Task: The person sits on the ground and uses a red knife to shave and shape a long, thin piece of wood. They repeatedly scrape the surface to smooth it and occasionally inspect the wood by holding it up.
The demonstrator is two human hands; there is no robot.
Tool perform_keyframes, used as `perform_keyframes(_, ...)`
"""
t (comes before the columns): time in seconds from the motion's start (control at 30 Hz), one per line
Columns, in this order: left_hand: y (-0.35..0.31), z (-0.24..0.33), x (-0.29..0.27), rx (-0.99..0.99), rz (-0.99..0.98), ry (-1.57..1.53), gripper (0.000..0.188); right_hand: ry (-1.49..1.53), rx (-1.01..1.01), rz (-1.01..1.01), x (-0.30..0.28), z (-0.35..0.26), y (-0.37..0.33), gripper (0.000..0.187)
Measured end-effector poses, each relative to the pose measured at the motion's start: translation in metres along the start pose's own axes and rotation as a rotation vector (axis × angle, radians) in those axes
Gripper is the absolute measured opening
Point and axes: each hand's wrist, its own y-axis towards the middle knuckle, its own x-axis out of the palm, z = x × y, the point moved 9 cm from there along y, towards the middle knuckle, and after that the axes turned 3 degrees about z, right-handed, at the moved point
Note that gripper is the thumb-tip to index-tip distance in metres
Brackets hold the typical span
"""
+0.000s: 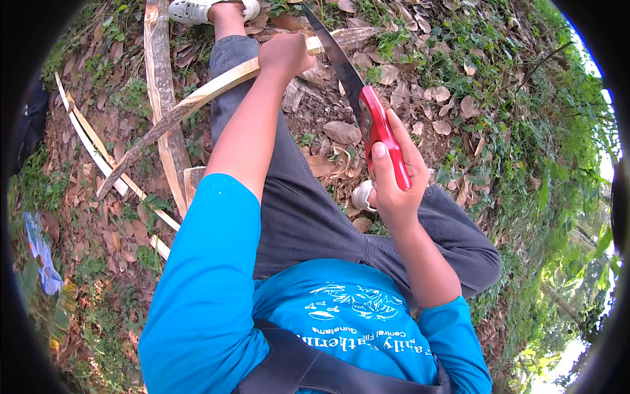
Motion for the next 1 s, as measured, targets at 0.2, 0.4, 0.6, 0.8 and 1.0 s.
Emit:
perform_keyframes(0.2,0.002,0.006,-0.007,-0.028,-0.001,-0.014,0.031,0.017,-0.005,0.019,0.044,0.024,0.056,0.048)
perform_keyframes(0.4,-0.002,-0.002,-0.002,-0.044,-0.033,0.009,0.039,-0.019,-0.074,0.012,0.062,0.043,0.075,0.047)
perform_keyframes(0.6,0.003,-0.003,0.003,-0.044,-0.042,0.015,0.039,-0.123,-0.007,-0.025,0.044,0.030,0.050,0.048)
perform_keyframes(0.8,0.003,-0.003,-0.006,-0.062,0.021,0.012,0.032,-0.180,-0.059,-0.073,-0.005,-0.014,-0.012,0.052)
perform_keyframes(1.0,0.001,0.001,-0.002,-0.078,0.042,0.040,0.032,-0.171,0.082,-0.088,-0.009,-0.021,-0.023,0.052)
